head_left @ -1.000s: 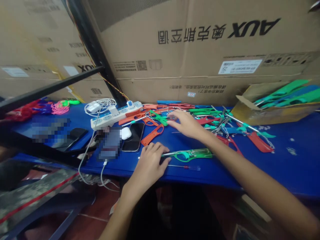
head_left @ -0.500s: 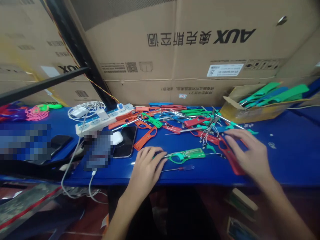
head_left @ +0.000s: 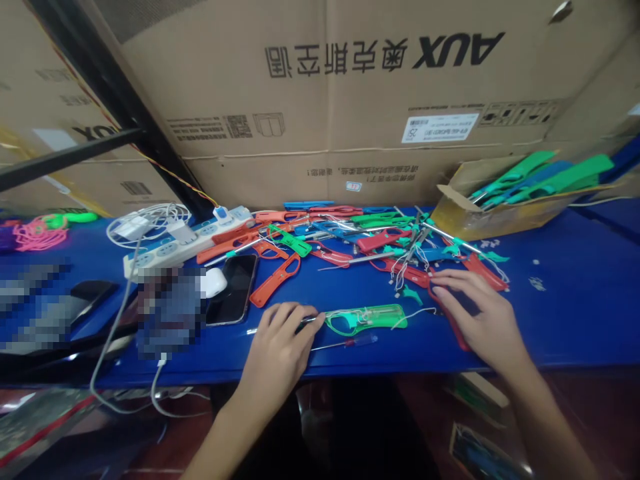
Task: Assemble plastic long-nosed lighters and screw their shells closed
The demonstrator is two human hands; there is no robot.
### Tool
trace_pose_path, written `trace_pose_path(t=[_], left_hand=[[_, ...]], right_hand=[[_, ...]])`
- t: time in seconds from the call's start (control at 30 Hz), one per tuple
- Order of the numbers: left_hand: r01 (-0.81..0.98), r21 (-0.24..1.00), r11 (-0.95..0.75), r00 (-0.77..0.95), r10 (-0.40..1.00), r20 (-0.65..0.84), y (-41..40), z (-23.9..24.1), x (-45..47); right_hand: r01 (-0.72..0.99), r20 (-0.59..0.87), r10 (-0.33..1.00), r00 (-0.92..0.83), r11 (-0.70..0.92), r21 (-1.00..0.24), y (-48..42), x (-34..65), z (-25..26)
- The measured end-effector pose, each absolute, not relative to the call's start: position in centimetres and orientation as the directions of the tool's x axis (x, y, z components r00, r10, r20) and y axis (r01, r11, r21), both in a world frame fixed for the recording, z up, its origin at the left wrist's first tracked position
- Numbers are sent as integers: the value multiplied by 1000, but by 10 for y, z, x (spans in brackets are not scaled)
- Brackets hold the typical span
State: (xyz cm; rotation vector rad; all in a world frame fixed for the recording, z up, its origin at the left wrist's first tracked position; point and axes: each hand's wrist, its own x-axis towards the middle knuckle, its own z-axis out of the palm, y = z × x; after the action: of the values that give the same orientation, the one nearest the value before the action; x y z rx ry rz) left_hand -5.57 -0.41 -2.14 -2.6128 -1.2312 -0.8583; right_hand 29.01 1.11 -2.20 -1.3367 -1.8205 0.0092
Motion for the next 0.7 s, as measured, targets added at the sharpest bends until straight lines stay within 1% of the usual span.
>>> trace_pose_path(t=[0.07, 0.13, 0.27, 0.33, 0.43, 0.53, 0.6, 0.7], left_hand=[[734, 76, -674, 540, 648, 537, -2, -22, -55], [715, 56, -697, 568, 625, 536, -1, -23, -55], [683, 92, -725, 581, 615, 532, 2, -24, -54], [687, 120, -717, 568, 633, 526, 2, -22, -53], [682, 181, -709, 543, 655, 525, 4, -20, -52], [667, 284, -689, 517, 703, 489, 6, -17, -51], [675, 340, -654, 499, 745, 442, 8, -15, -51], [689, 434, -580, 450, 812, 371, 9, -12, -49]], right_hand=[[771, 615, 785, -69, 434, -467, 11, 291, -24], [769, 609, 789, -82, 439, -465, 11, 291, -24], [769, 606, 788, -112, 454, -449, 10, 290, -23], [773, 626, 767, -140, 480, -415, 8, 287, -21], [762, 618, 738, -271, 557, -332, 6, 276, -19], [716, 530, 722, -446, 643, -273, 6, 260, -17], [688, 473, 712, -519, 676, -262, 7, 249, -16], [664, 445, 707, -549, 693, -281, 10, 239, -16]])
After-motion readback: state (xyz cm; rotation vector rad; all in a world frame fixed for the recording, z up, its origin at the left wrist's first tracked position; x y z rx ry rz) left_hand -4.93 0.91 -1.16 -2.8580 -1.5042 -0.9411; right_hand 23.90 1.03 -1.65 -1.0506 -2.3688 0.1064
